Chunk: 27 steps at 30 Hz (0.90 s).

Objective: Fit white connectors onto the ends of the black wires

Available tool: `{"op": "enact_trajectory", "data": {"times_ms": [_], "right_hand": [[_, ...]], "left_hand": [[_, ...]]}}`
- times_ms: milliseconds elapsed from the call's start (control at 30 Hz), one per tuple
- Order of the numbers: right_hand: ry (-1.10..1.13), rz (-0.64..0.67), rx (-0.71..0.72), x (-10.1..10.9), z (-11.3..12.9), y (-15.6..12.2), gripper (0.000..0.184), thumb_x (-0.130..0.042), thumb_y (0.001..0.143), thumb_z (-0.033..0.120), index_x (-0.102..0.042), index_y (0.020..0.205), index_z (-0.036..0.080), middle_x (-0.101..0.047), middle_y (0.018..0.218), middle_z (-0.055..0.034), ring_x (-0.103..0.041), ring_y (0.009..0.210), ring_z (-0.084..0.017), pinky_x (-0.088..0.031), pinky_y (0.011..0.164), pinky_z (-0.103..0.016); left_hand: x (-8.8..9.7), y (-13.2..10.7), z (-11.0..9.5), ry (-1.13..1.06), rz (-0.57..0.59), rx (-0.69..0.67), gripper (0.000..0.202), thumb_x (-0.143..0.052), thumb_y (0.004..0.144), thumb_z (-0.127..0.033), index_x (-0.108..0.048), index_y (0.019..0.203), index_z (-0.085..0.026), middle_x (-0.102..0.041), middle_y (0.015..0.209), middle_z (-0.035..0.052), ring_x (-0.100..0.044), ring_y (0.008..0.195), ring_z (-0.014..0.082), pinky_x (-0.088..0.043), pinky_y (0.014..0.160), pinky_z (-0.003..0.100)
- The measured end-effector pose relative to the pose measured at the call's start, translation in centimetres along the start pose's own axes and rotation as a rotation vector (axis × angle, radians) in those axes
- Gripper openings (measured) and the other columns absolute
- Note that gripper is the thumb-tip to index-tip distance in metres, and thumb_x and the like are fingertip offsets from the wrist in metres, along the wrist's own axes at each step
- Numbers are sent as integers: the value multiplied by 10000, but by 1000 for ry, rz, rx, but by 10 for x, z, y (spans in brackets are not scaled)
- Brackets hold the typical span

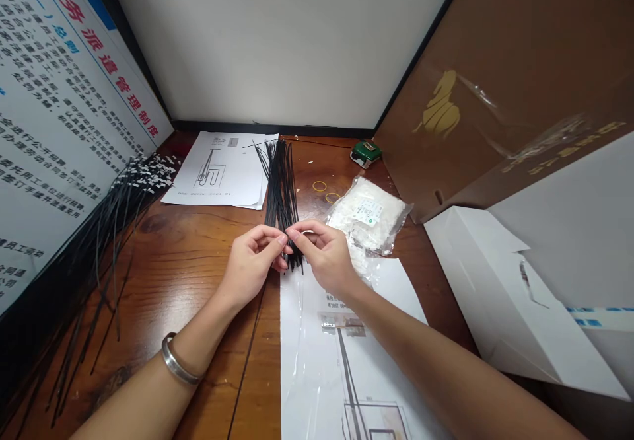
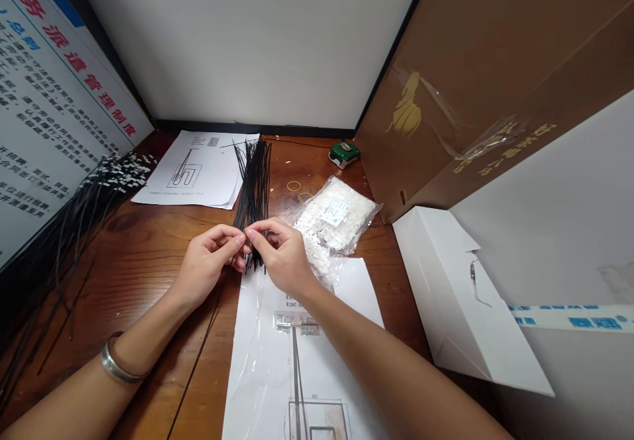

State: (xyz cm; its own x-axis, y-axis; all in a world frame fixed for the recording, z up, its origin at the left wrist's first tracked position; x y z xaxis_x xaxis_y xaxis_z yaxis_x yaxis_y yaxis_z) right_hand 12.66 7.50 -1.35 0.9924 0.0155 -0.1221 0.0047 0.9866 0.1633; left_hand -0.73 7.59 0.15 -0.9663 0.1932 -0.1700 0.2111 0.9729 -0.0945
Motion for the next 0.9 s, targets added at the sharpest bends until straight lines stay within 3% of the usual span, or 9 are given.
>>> {"op": "enact_trajectory", "data": {"times_ms": [400,633,900], "right_hand": [[30,66,-39,-2,-3,0,256,-660,804,426,-593,810,179,-578,627,24,-535,529,-95,-425,486,-219],[23,29,-31,-1,-2,1,234,-668,798,399,-603,811,175,-574,625,22,-467,490,-78,-378,448,-215],[19,-50,-34,3,0,3,253,-688,750,416,-637,818,179,-583,654,13,-493,506,-87,-400,455,-229]], "left_hand": [[1,0,-2,1,-9,-26,265,-749,696,-363,-640,757,-129,-679,662,16,-559,481,86,-473,490,216],[0,-1,-1,-10,-10,-1,275,-759,686,-364,-652,778,-128,-692,687,23,-585,491,97,-482,495,222],[0,-1,0,-11,-29,51,306,-764,679,-390,-655,774,-120,-715,683,46,-597,495,100,-490,516,219]]}}
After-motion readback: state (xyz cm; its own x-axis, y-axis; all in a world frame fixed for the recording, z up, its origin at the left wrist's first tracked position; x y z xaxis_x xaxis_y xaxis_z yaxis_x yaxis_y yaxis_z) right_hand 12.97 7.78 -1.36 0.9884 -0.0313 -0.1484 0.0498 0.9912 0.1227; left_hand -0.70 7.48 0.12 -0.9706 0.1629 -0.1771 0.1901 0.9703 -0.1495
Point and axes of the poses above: each hand's wrist, its own y-axis towards the middle knuckle, its own x-axis out of the back of the hand, z = x × y, the point moved 3 cm from there along y, towards the middle knuckle
